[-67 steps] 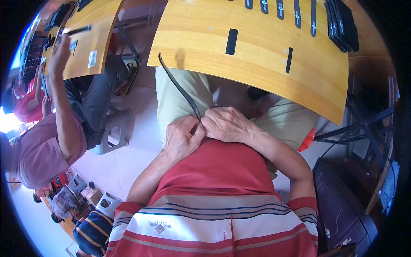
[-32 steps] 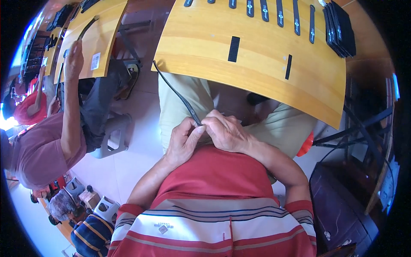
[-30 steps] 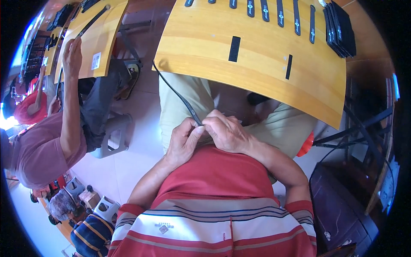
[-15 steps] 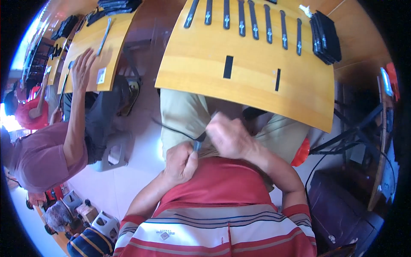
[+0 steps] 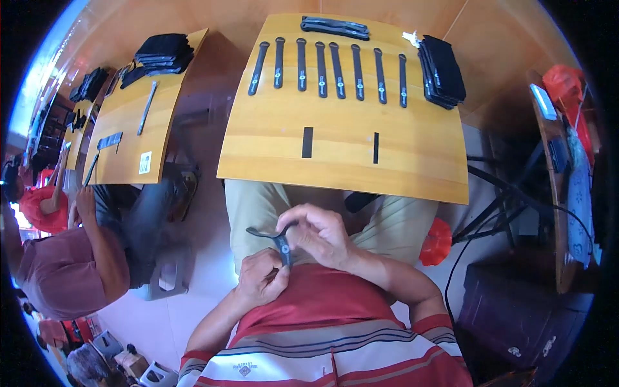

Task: The recorder is inspecting and assembling small black straps with fasteners on a workbench.

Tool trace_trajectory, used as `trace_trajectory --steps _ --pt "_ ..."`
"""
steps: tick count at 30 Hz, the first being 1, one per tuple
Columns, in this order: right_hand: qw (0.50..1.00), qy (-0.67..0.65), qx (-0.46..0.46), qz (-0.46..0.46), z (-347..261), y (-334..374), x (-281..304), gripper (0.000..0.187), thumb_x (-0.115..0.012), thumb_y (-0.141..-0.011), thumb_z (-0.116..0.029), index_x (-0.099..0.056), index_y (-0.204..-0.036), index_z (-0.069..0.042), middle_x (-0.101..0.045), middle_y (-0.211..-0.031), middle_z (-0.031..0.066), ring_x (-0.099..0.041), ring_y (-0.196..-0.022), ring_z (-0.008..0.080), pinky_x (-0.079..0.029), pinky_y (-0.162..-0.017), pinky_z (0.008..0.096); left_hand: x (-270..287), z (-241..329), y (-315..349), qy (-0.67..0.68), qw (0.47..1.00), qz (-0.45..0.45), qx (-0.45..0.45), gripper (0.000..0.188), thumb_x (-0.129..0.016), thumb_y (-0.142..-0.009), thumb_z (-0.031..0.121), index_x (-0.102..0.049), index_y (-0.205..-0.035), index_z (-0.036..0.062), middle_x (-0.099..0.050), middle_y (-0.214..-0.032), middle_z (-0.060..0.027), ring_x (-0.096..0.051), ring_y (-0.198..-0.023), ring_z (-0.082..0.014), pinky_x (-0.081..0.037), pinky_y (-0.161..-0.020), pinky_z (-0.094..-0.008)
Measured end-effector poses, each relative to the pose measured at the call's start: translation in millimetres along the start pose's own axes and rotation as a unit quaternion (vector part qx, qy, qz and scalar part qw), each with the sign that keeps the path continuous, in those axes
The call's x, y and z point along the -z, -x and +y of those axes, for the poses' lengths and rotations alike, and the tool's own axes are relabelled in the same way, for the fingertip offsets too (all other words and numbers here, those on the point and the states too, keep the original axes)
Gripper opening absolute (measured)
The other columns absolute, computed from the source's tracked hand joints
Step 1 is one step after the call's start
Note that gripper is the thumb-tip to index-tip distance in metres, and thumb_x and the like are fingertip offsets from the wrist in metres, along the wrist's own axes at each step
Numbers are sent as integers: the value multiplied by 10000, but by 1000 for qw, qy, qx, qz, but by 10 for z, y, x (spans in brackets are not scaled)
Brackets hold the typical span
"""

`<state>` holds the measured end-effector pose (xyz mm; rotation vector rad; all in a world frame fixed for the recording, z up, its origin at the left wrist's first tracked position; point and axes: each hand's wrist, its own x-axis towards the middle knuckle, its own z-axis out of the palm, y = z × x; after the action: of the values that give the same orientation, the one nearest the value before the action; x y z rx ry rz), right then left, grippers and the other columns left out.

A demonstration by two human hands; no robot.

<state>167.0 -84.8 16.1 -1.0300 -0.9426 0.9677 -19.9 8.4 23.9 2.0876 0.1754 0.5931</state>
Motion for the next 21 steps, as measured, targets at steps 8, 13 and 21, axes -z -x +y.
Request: trace_trajectory --steps 8,13,21 --pt "976 166 139 -25 -110 119 -6 152 -742 -939 -76 -721 -1062 11 -722 -990 145 -732 -889 257 -585 -755 336 -31 148 -42 31 999 -18 -3 142 -662 -851 -27 -545 -805 38 -554 -672 -103 -574 -568 -281 -438 -526 -392" --pt "991 68 -62 92 -351 215 303 114 -719 -964 -81 -726 -1030 12 -738 -887 129 -737 -798 198 -602 -681 327 84 334 91 169 979 -97 62 128 -641 -887 5 -553 -800 40 -570 -679 -94 -587 -574 -261 -437 -527 -366" --pt "724 104 296 614 -1497 677 2806 124 -730 -978 -128 -700 -970 -8 -666 -736 46 -631 -608 118 -605 -623 298 422 441 247 321 929 -150 110 254 -681 -936 146 -540 -759 30 -627 -672 -114 -583 -551 -177 -448 -505 -331"
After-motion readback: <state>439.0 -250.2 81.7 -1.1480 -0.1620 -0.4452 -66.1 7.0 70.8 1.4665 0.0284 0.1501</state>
